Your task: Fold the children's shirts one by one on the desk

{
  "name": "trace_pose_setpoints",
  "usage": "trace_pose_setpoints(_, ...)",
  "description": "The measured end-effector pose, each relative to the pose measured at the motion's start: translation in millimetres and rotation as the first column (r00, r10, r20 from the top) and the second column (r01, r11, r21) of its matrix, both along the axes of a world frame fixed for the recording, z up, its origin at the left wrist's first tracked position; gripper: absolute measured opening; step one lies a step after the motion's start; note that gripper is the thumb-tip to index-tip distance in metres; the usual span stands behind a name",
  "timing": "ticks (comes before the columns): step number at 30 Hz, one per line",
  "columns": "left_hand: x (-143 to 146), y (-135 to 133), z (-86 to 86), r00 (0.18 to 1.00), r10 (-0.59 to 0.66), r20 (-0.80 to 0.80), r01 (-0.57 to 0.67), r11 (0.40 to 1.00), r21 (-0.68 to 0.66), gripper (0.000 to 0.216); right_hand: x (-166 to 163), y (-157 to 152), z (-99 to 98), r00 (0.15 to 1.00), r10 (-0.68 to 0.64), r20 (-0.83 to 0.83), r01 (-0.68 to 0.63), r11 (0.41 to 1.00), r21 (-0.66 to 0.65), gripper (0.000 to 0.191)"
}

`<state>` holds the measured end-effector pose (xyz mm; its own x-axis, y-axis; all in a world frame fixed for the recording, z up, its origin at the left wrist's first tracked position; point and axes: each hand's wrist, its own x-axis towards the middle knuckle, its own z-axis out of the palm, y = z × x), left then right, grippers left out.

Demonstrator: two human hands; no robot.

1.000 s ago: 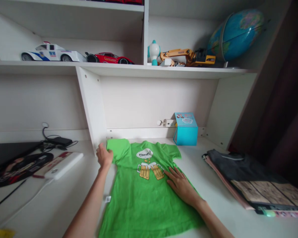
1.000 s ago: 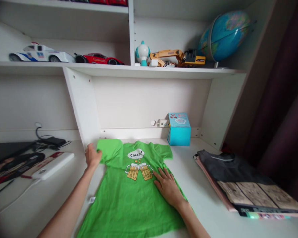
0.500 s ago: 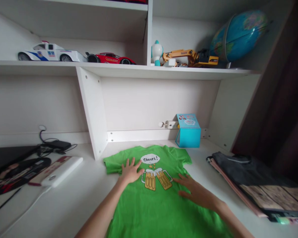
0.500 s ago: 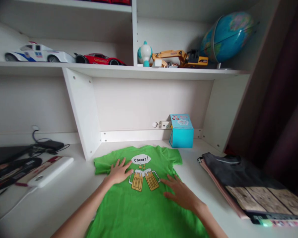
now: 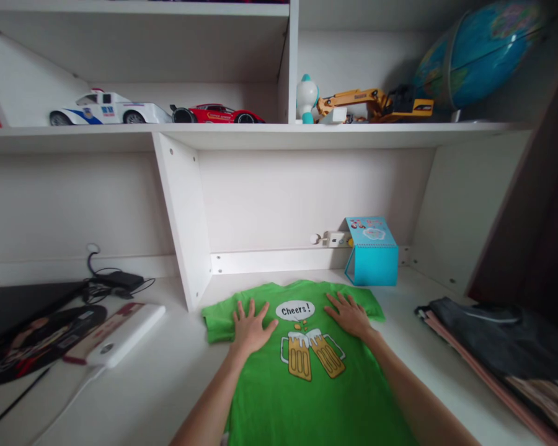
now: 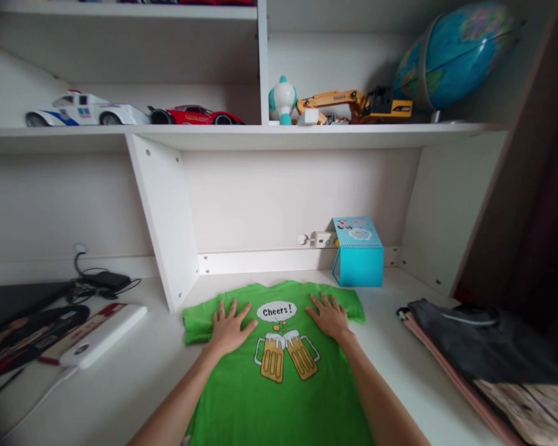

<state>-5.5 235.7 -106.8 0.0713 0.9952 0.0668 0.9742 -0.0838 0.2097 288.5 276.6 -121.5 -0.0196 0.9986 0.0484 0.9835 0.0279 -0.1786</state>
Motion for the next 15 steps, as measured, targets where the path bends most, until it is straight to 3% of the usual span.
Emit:
trace_pose_setpoints(4, 3, -1, 2.1, 1.000, 0.020, 0.009, -0.019, 1.000, -0.022, 0.078, 0, 7, -3.5, 0.995, -0.099, -0.003, 0.099, 0.995, -0.008, 0.060)
trace_pose_setpoints(7, 4, -2, 0.7, 1.000, 0.011, 0.010, -0.010, 1.000, -0.018, 0.075, -22, 14, 0.4, 0.993, -0.118, -0.010, 0.118, 0.993, 0.016, 0.061)
trace_pose_setpoints(10, 5, -3, -1.0, 1.000, 0.010, 0.017, -0.010, 1.000, -0.001, 0.075, -68, 26, 6.4, 0.997, 0.068, -0.030, -0.065, 0.994, 0.091, 0.053)
trace_pose_setpoints(13, 5, -3, -2.0, 1.000, 0.003, 0.024, -0.003, 1.000, 0.020, 0.074, -123, 39, 9.4, 0.946, 0.322, -0.046, -0.313, 0.939, 0.144, 0.044)
trace_pose_setpoints(15, 4, -4, -3.0, 1.000, 0.001, 0.020, -0.002, 0.999, 0.035, 0.073, -151, 47, 7.8, 0.914, 0.401, -0.057, -0.389, 0.908, 0.157, 0.042)
